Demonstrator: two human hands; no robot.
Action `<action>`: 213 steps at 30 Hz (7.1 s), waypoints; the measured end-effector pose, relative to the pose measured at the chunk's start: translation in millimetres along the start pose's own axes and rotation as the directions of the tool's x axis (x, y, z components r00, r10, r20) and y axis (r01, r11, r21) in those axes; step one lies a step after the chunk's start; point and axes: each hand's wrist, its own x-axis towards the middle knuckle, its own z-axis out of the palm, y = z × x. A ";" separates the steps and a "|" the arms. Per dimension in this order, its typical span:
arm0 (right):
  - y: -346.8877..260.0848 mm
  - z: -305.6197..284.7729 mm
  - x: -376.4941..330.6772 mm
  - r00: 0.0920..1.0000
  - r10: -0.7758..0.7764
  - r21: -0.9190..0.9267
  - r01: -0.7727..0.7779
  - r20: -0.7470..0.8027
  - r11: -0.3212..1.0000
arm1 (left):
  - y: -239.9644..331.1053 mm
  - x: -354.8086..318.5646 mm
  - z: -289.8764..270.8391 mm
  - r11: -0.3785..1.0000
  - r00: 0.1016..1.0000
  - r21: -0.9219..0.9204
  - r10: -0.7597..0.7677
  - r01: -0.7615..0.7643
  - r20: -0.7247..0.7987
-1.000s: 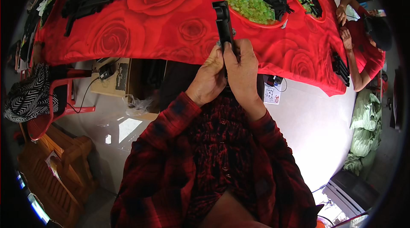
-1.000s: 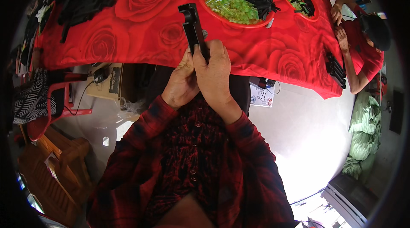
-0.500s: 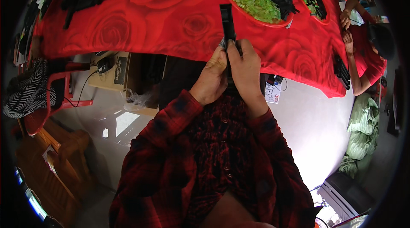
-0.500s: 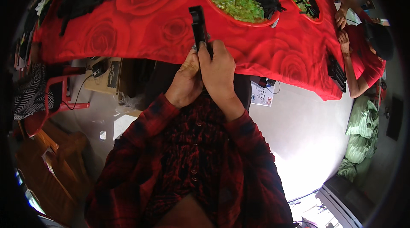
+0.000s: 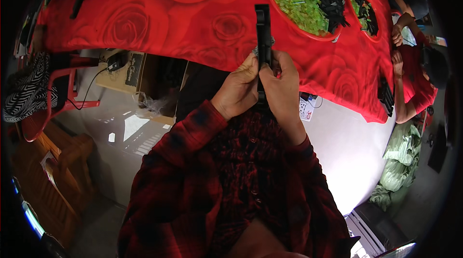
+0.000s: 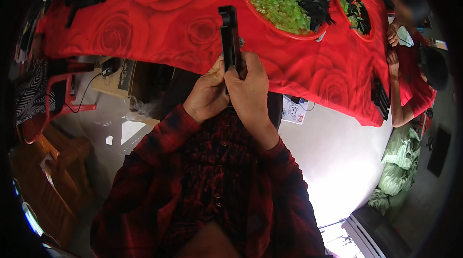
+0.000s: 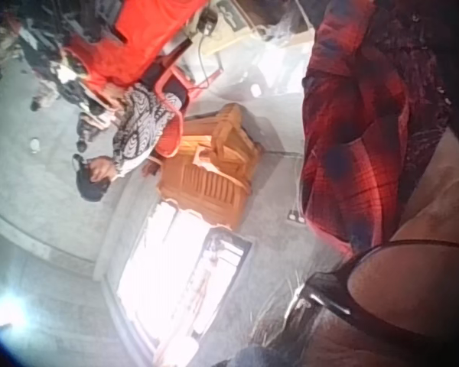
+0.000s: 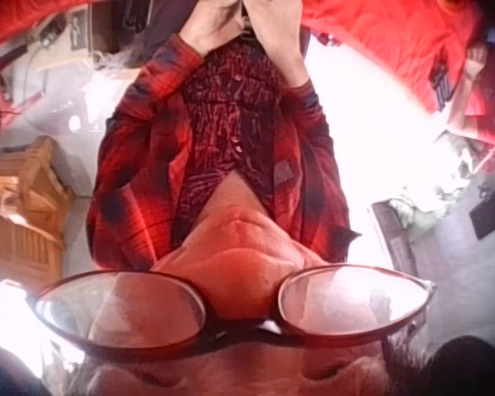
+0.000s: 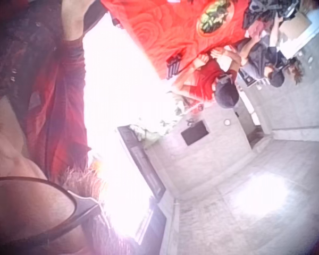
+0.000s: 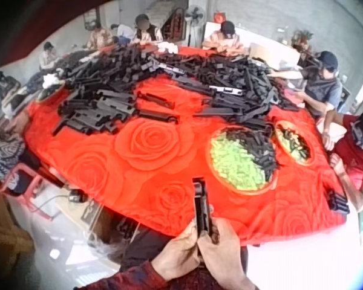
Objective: The person assembles small plastic components and small connectors by hand.
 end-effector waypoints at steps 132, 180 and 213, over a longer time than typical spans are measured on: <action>-53.0 -25.6 133.6 0.928 0.129 0.822 -0.369 0.348 0.434 | 41.7 37.5 91.3 0.624 0.931 0.779 0.251 0.054 -0.265; -45.8 -24.5 112.2 0.931 0.026 0.766 -0.316 0.365 0.560 | 58.1 36.7 66.4 0.601 0.921 0.795 0.257 0.084 -0.292; -29.2 -19.0 76.5 0.797 -0.587 -0.185 0.604 0.143 0.775 | 47.0 34.8 53.7 0.485 0.918 0.873 0.326 0.045 -0.228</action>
